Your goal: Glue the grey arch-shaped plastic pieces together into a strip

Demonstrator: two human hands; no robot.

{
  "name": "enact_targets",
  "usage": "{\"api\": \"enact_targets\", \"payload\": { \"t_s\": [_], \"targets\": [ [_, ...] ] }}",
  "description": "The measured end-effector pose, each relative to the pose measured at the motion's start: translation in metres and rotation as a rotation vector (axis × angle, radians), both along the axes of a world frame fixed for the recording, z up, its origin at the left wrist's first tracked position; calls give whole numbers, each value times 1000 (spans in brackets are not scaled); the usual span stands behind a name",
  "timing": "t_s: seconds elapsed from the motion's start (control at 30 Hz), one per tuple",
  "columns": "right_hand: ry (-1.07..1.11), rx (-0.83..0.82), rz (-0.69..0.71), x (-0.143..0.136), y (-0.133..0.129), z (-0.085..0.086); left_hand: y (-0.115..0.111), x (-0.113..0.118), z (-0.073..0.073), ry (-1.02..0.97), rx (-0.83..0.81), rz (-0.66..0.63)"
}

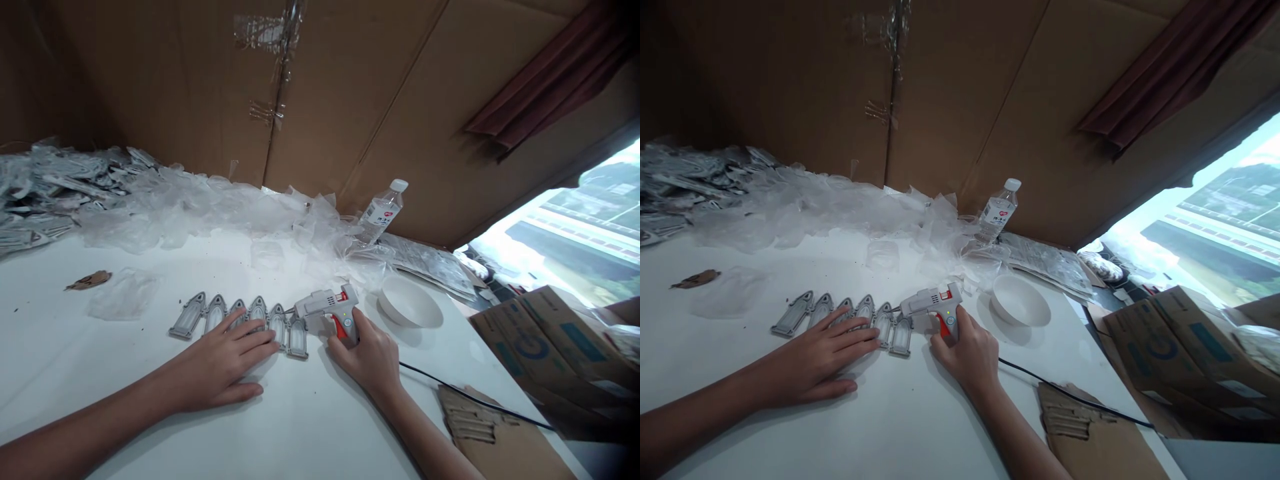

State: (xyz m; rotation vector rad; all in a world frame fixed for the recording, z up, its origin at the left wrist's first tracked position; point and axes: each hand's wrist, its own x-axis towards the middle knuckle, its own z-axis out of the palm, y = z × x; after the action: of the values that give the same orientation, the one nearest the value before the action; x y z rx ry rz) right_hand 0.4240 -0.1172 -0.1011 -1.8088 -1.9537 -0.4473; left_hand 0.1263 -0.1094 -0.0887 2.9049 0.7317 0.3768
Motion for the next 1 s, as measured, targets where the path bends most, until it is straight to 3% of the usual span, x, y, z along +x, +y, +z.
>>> {"api": "enact_targets", "payload": {
  "t_s": [1.0],
  "targets": [
    [-88, 113, -36, -6, 0, 0, -2, 1, 0, -19, -9, 18]
  ]
}}
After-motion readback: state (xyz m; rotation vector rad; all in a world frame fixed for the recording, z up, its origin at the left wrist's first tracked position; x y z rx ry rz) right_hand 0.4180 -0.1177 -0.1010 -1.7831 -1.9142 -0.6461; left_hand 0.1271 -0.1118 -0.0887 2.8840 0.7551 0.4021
